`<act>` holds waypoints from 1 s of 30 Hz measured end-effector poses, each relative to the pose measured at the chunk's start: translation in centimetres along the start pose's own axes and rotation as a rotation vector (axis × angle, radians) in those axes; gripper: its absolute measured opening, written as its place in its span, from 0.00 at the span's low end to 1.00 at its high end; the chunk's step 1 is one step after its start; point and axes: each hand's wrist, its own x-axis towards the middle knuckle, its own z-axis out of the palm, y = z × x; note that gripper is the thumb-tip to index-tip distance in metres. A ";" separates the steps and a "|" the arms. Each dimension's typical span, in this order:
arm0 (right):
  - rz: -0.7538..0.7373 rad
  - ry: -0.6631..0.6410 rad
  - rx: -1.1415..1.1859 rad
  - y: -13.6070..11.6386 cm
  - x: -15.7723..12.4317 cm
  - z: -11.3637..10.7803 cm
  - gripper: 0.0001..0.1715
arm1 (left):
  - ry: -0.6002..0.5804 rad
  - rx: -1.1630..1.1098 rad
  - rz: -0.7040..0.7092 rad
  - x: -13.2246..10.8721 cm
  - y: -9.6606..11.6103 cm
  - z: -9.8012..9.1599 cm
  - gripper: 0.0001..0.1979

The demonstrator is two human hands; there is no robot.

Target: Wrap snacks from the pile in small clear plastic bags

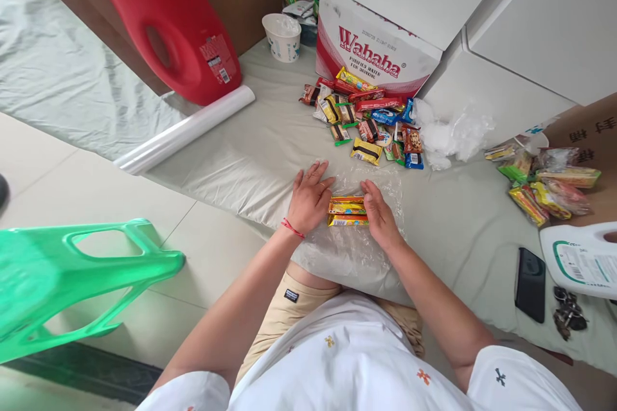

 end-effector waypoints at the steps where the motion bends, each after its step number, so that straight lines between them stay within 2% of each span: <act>1: -0.015 -0.019 -0.027 -0.3 0.2 -0.5 0.39 | 0.004 -0.023 -0.008 0.0 -0.1 0.0 0.22; 3: -0.079 0.009 -0.092 -1.0 1.1 -1.6 0.35 | 0.000 -0.050 -0.013 0.0 -0.2 -0.2 0.22; 6: -0.243 0.080 -0.265 -1.9 3.9 -3.3 0.27 | -0.012 -0.051 0.005 -0.1 -0.2 -0.3 0.22; 9: -0.431 -0.046 -0.503 -2.2 7.3 -3.5 0.22 | 0.013 -0.049 0.035 -0.2 -0.4 -0.1 0.23; 11: -0.507 -0.178 -0.650 -2.2 9.1 -2.6 0.26 | 0.069 -0.081 0.054 -0.2 -0.9 0.2 0.24; 14: -0.477 -0.270 -0.862 -2.3 10.9 -0.9 0.34 | 0.200 -0.165 0.081 -0.4 -1.8 0.6 0.27; 16: -0.407 -0.299 -0.928 -2.4 11.8 -0.2 0.28 | 0.273 -0.215 0.088 -0.4 -2.3 0.8 0.30; 18: -0.359 -0.339 -0.891 -2.7 12.4 -0.1 0.15 | 0.318 -0.256 0.081 -0.5 -2.5 1.0 0.33; 20: -0.377 -0.361 -0.793 -3.2 12.6 -0.6 0.07 | 0.353 -0.294 0.062 -0.5 -2.6 1.1 0.37; 24: -0.547 -0.388 -0.587 -4.6 10.8 -2.2 0.06 | 0.391 -0.356 -0.020 -0.6 -2.5 1.4 0.46; 27: -0.625 -0.443 -0.584 -5.7 7.9 -2.9 0.05 | 0.327 -0.352 -0.076 -0.7 -2.2 1.2 0.49; 30: -0.695 -0.479 -0.680 -5.7 4.8 -3.0 0.10 | 0.256 -0.301 -0.110 -0.6 -1.8 0.6 0.47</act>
